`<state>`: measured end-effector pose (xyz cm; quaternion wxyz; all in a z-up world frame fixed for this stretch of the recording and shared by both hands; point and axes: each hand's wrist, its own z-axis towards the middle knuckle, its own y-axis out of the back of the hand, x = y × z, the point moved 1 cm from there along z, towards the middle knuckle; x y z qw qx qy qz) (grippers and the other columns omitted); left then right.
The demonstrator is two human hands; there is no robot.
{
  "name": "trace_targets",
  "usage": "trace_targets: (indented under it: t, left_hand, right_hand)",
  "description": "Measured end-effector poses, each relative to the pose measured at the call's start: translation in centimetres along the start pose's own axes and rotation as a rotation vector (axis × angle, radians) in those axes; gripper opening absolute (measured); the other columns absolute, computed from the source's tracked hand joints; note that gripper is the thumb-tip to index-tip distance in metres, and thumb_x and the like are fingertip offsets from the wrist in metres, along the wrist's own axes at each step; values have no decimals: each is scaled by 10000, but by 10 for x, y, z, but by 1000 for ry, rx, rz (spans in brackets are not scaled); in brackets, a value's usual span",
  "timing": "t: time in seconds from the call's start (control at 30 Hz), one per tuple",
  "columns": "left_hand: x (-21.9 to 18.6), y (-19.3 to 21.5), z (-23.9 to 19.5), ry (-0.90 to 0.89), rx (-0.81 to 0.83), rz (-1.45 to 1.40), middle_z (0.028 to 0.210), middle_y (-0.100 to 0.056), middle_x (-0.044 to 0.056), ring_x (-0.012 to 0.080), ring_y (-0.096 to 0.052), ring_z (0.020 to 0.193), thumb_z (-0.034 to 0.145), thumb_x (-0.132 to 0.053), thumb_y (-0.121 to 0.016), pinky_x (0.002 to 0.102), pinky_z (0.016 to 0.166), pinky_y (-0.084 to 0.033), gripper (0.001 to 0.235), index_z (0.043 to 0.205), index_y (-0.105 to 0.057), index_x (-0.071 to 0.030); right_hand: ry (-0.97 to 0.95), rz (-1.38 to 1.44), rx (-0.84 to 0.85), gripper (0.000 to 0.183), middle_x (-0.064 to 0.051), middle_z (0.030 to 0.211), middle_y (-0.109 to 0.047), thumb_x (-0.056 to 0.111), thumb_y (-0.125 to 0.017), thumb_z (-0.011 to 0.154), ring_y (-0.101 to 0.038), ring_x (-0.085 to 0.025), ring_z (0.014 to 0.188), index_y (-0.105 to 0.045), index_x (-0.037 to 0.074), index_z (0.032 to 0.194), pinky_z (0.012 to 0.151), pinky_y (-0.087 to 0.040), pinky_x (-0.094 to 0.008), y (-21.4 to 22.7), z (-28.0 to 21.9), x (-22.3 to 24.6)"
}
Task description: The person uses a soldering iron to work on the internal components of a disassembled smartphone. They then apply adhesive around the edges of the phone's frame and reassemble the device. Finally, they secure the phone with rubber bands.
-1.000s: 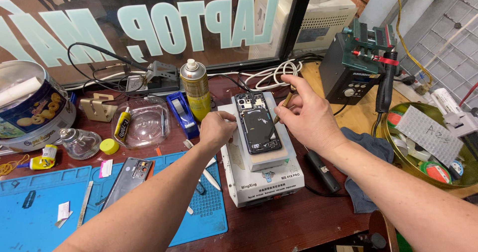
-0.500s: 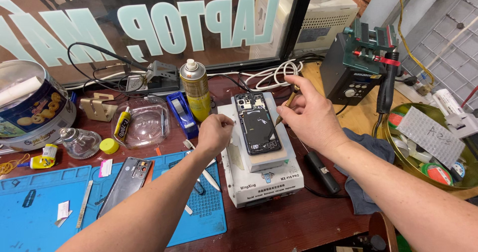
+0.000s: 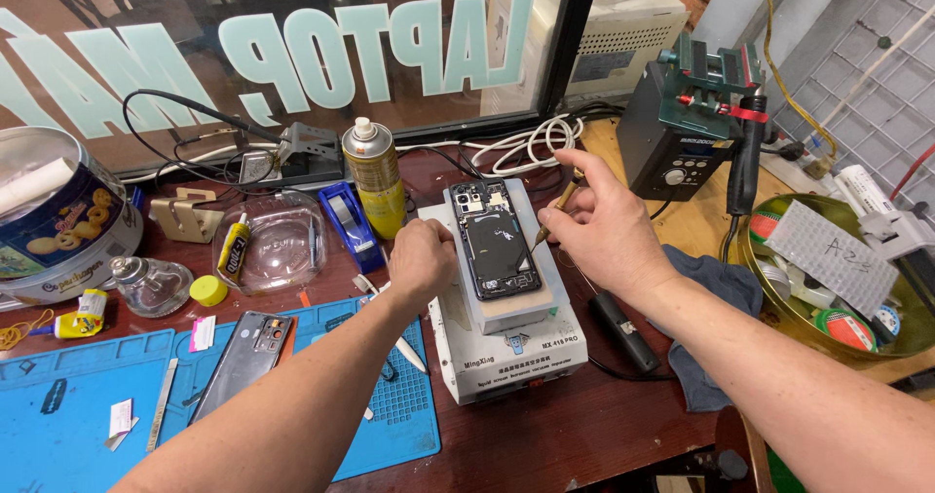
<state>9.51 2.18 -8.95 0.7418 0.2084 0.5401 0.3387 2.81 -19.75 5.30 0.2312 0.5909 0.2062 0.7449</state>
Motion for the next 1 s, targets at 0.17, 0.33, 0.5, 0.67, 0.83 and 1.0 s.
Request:
trace_targets:
  t: [0.17,0.33,0.5,0.67,0.83,1.0]
  left_hand:
    - [-8,27,-1,404,144,-210,854,-777,185,246,-762,760,880,-118,-655,378,765,-593,140,925,-733,-11]
    - [-29,61,-2,652,205,-909,984,-701,143,240,-743,779,813,20,-732,389,737,-632,328,1104,-593,-36]
    - [-49,70,-24,599,488,-1432,983,-729,111,226,-728,887,874,-36,-715,367,867,-607,286,1123,-579,-75]
    - [-58,70,-41,534,583,-1563,999,-727,108,217,-725,902,943,-66,-682,350,861,-596,191,1109,-590,-57]
    - [-61,73,-44,531,567,-1579,994,-728,100,211,-726,904,949,-61,-677,343,867,-606,181,1108,-592,-55]
    - [-64,73,-46,549,562,-1576,986,-729,95,211,-728,904,943,-73,-679,341,865,-602,179,1102,-596,-62]
  right_hand:
    - [-142,315,-22,620,-96,986,-745,35,-661,912,-727,-151,848,-401,71,1474,699,-638,-304,8,8,-7]
    - [-190,593,-9,652,-138,1070,-714,-2,-632,923,-708,-181,960,-345,63,1506,777,-632,-330,4,6,-2]
    - [-180,815,-2,635,-152,1101,-688,-19,-606,933,-699,-197,1006,-326,47,1499,827,-645,-359,-6,-4,16]
    - [-112,853,2,612,-142,1112,-685,-20,-591,939,-695,-198,1029,-331,37,1490,821,-642,-362,-9,-10,30]
    - [-117,845,7,600,-134,1104,-679,-21,-593,941,-695,-185,1030,-338,40,1481,820,-644,-353,-9,-13,33]
    - [-123,840,9,588,-135,1092,-689,-17,-592,942,-703,-186,1016,-345,40,1473,823,-648,-348,-11,-16,32]
